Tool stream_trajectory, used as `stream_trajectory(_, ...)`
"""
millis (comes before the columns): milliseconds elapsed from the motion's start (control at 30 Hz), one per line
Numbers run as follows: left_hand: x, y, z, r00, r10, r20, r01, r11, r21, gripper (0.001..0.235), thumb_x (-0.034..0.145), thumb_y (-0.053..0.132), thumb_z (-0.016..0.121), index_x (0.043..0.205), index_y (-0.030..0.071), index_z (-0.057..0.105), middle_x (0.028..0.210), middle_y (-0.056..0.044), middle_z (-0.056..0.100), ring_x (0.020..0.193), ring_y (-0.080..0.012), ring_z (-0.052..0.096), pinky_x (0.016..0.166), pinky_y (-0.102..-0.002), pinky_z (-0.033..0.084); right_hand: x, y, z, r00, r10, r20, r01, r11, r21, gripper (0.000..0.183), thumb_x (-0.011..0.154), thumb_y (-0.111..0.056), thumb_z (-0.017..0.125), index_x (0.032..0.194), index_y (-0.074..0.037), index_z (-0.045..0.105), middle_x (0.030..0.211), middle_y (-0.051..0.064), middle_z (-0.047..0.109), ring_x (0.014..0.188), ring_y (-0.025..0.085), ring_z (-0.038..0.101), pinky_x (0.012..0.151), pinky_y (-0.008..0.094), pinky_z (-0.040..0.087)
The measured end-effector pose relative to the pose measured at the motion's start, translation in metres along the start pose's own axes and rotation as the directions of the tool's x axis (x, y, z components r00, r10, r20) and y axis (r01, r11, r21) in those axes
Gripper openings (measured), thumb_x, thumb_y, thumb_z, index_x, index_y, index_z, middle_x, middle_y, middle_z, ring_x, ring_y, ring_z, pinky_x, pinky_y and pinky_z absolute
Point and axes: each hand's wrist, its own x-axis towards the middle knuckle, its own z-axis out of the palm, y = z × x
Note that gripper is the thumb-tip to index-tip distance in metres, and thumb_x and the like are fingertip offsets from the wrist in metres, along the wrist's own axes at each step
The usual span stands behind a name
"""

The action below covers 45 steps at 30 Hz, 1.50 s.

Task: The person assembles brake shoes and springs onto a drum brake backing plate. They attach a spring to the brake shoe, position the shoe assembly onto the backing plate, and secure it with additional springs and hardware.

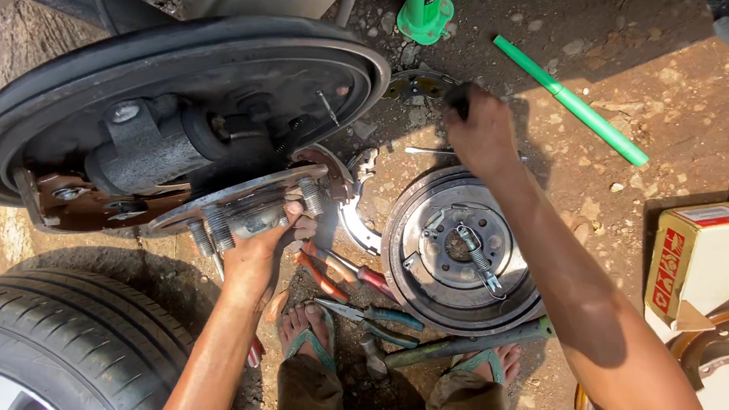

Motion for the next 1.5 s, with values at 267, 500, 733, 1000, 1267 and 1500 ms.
stream_trajectory(267,-0.017,-0.012,0.004,0.947,0.304,0.101,-0.318,0.931,0.177,0.013,0.083,0.01,0.091,0.089,0.003,0.083,0.083,-0.016,0.079,0.09,-0.0165,0.063,0.083,-0.036,0.056,-0.162,-0.145,0.074,0.768,0.047,0.639,-0.572,0.499,0.651,0.033,0.109,-0.016,0.057,0.135,0.004,0.058,0.095,0.021,0.073,0.076,0.024,0.072,0.067,0.033,0.061)
stream_trajectory(500,-0.026,0.006,-0.027,0.854,0.441,0.278,-0.509,0.82,0.262,0.013,0.084,0.011,0.09,0.096,0.006,0.085,0.091,-0.018,0.08,0.095,-0.0207,0.071,0.09,-0.043,0.057,-0.164,-0.135,0.104,0.812,-0.014,0.584,-0.512,0.463,0.724,0.019,0.106,-0.009,0.062,0.114,0.007,0.068,0.09,0.022,0.069,0.074,0.028,0.073,0.049,0.029,0.061)
stream_trajectory(733,0.004,0.011,-0.05,0.848,0.421,0.322,-0.463,0.884,0.067,0.036,0.097,0.013,0.08,0.127,-0.003,0.07,0.094,-0.023,0.073,0.064,-0.0262,0.074,0.053,-0.036,0.068,-0.147,-0.184,0.108,0.847,0.085,0.525,-0.516,0.368,0.773,0.024,0.106,-0.017,0.066,0.119,0.002,0.062,0.095,0.015,0.061,0.076,0.023,0.068,0.045,0.026,0.054)
stream_trajectory(1000,0.022,0.02,-0.067,0.844,0.528,-0.092,-0.536,0.831,-0.147,0.023,0.084,0.022,0.072,0.103,0.009,0.077,0.099,-0.009,0.081,0.096,-0.0225,0.076,0.084,-0.036,0.065,-0.124,-0.21,0.151,0.884,0.394,0.253,-0.403,0.365,0.839,0.028,0.095,0.006,0.045,0.11,-0.012,0.059,0.092,0.008,0.067,0.077,0.017,0.061,0.054,0.029,0.046)
stream_trajectory(1267,0.017,0.019,-0.056,0.9,0.406,-0.157,-0.407,0.657,-0.634,0.019,0.082,0.007,0.079,0.101,0.009,0.077,0.098,-0.007,0.08,0.093,-0.02,0.073,0.085,-0.04,0.06,-0.125,-0.21,0.167,0.971,0.162,0.178,-0.21,0.212,0.955,0.022,0.094,0.002,0.077,0.088,-0.015,0.064,0.099,0.009,0.073,0.079,0.022,0.061,0.051,0.031,0.031)
stream_trajectory(1500,0.025,0.021,-0.065,0.973,0.23,-0.023,-0.202,0.799,-0.566,0.035,0.079,-0.001,0.075,0.114,-0.003,0.068,0.111,-0.02,0.077,0.109,-0.0323,0.073,0.106,-0.048,0.061,-0.122,-0.203,0.159,0.971,0.132,0.198,-0.23,0.305,0.924,0.016,0.094,0.001,0.078,0.096,-0.011,0.067,0.106,0.012,0.075,0.082,0.023,0.062,0.053,0.03,0.033)
